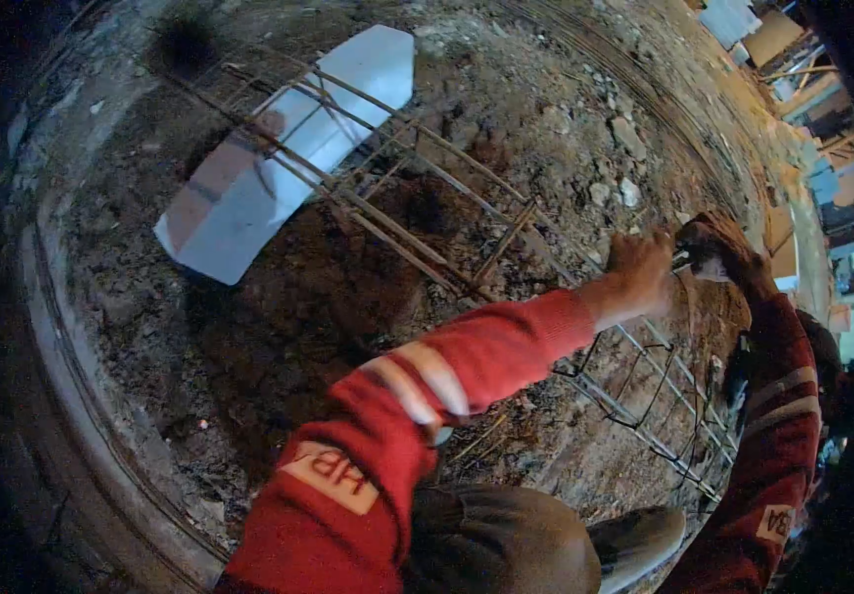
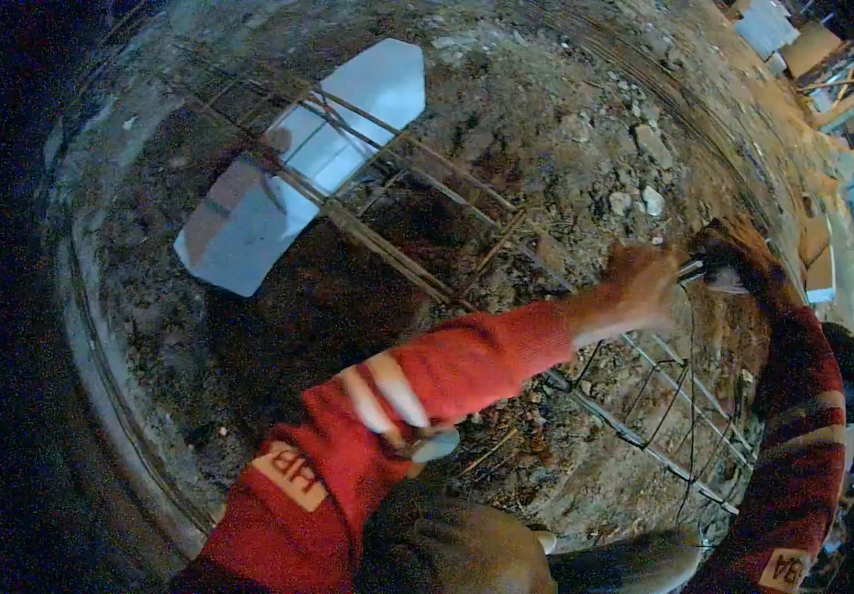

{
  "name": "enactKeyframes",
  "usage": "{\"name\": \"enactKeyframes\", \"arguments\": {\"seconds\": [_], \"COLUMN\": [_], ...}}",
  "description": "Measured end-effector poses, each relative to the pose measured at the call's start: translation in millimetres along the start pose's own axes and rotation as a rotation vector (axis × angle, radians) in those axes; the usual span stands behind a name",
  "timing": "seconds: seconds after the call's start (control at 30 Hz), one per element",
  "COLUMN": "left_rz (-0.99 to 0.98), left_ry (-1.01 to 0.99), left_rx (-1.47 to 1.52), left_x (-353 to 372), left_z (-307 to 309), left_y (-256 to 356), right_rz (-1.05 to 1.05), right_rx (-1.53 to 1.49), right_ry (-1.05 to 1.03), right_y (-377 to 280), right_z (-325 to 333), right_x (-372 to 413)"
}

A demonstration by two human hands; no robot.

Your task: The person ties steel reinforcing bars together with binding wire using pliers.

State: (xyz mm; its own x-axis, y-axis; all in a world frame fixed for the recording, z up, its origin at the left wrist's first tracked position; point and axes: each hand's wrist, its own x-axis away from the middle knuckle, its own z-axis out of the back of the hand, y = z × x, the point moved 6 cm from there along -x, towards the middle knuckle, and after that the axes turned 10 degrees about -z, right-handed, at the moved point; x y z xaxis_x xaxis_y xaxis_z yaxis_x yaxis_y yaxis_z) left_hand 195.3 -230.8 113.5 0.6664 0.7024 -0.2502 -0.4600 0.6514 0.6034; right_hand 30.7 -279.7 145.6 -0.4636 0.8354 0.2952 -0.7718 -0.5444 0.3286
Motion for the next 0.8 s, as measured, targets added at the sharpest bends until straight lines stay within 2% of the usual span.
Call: {"name": "enactKeyframes", "arguments": {"seconds": [0.03, 0.13, 0.2, 0.23, 0.27, 0.3, 0.4, 0.43, 0.47, 0.53, 0.6, 0.63, 0.67, 0.73, 0.77, 0.8], "left_rz": [0.034, 0.121, 0.222, 0.229, 0.238, 0.081, -0.016, -0.058, -0.072, -0.108, -0.264, -0.276, -0.275, -0.166, -0.162, -0.146], "left_ry": [-0.057, 0.02, 0.148, 0.081, 0.069, 0.065, -0.225, -0.151, -0.119, -0.061, 0.079, -0.032, -0.026, -0.183, -0.176, -0.324], "left_rx": [0.044, 0.133, 0.26, 0.318, 0.323, 0.25, 0.583, 0.937, 1.033, 1.225, 1.42, 1.71, 1.714, 1.743, 1.74, 1.562], "left_x": [-10.6, -31.6, -37.4, -43.4, -44.5, -50.9, -65.8, -81.5, -69.9, -44.5, -36.2, -38.1, -41.5, -54.8, -63.2, -69.3], "left_z": [-7.7, -29.8, -30.9, -34.8, -44.4, -49.3, -74.6, -114.7, -103.6, -77.6, -51.0, -53.7, -61.4, -86.8, -85.1, -90.9], "left_y": [4.7, 7.0, -3.6, -9.0, -9.8, -5.4, -31.9, -53.8, -51.8, -46.5, -44.2, -44.8, -51.6, -58.7, -58.0, -51.9], "right_rz": [-0.028, -0.165, -0.228, -0.225, -0.173, -0.112, -0.155, -0.073, 0.008, 0.017, 0.077, 0.11, 0.115, 0.159, 0.132, 0.141], "right_rx": [0.016, 0.119, 0.146, 0.131, 0.032, -0.061, -0.46, -0.288, -0.115, -0.121, -0.002, 0.058, 0.058, 0.178, 0.147, 0.142], "right_ry": [-0.027, -0.22, -0.342, -0.348, -0.257, -0.171, 0.114, 0.203, 0.287, 0.354, 0.436, 0.479, 0.475, 0.621, 0.601, 0.602], "right_y": [-3.7, -12.8, -11.1, -9.5, 2.5, 4.0, 1.3, -23.0, -37.0, -29.0, -39.7, -43.9, -37.0, -19.3, -23.6, -25.6], "right_z": [4.1, 12.2, 11.0, 11.3, -4.2, -8.3, 6.0, 46.6, 67.0, 55.6, 65.2, 68.6, 60.9, 43.8, 50.2, 50.2], "right_x": [-3.0, -15.4, -23.9, -29.5, -25.5, -21.0, -7.2, 3.3, 12.5, 24.7, 31.5, 33.5, 31.1, 28.1, 26.8, 26.0]}}
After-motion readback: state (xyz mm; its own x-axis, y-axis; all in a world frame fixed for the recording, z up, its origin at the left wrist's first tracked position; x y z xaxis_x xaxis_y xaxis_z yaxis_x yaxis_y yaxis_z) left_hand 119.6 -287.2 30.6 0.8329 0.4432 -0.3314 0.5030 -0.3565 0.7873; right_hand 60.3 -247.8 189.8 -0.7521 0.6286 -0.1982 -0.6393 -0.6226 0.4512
